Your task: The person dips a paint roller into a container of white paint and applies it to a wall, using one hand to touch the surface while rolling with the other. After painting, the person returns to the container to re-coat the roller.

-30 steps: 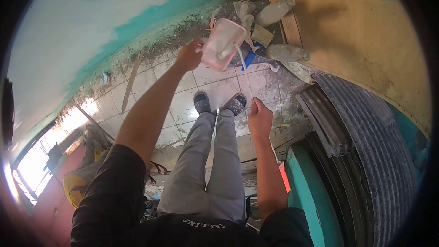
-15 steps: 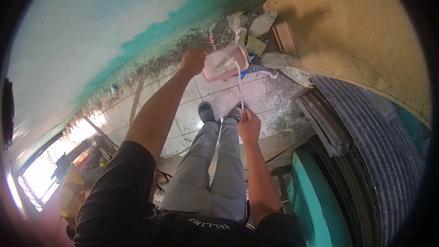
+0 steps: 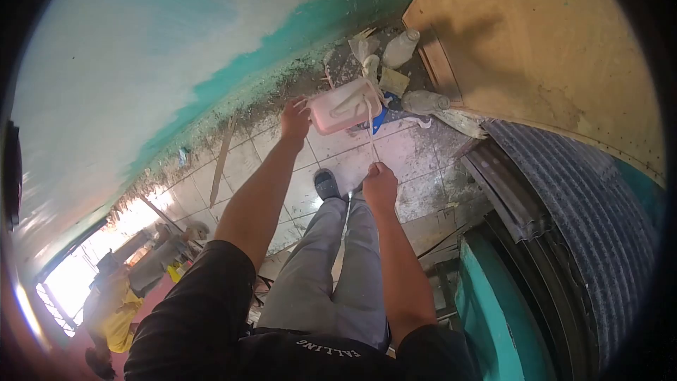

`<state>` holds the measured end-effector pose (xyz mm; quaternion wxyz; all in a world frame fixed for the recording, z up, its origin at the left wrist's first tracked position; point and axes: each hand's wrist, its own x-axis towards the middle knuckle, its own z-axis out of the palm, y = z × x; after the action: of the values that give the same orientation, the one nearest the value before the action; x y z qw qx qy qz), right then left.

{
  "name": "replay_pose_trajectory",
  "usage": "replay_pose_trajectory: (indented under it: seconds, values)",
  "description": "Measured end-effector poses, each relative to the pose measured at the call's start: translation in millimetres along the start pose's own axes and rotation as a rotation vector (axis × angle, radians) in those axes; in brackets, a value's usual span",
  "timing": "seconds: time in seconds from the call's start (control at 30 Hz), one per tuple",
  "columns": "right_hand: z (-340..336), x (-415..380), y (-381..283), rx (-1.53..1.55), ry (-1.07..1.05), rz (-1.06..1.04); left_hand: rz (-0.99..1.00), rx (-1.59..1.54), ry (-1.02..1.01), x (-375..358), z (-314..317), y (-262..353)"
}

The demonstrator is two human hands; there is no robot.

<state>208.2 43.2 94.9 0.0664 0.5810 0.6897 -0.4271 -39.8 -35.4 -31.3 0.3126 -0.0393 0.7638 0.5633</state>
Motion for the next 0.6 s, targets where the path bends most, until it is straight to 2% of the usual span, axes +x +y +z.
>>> replay_pose_trajectory:
  seconds: [0.03, 0.1, 0.13, 0.37, 0.43, 0.57, 0.6]
  values:
    - [-1, 1, -4, 0.012, -0.034, 0.039, 0.0, -0.006, 0.005, -3, 4, 0]
    - [-2, 4, -6, 0.026, -0.06, 0.037, -0.272, 0.027, 0.117, -7, 4, -5]
    - [-2, 8, -9, 0.046, -0.081, 0.038, -0.304, 0.003, 0.07, -7, 1, -9]
    - [10, 20, -13, 0.011, -0.05, 0.001, -0.237, 0.054, -0.103, -38, -14, 18]
    - [12, 27, -14, -0.012, -0.094, -0.005, -0.238, 0.18, -0.168, -35, -20, 15]
    - [11, 40, -15, -0.039, -0.14, 0.054, -0.312, 0.061, -0.225, -43, -22, 27]
    - [9, 38, -19, -0.115, -0.105, -0.039, -0.312, 0.053, -0.234, -44, -19, 26]
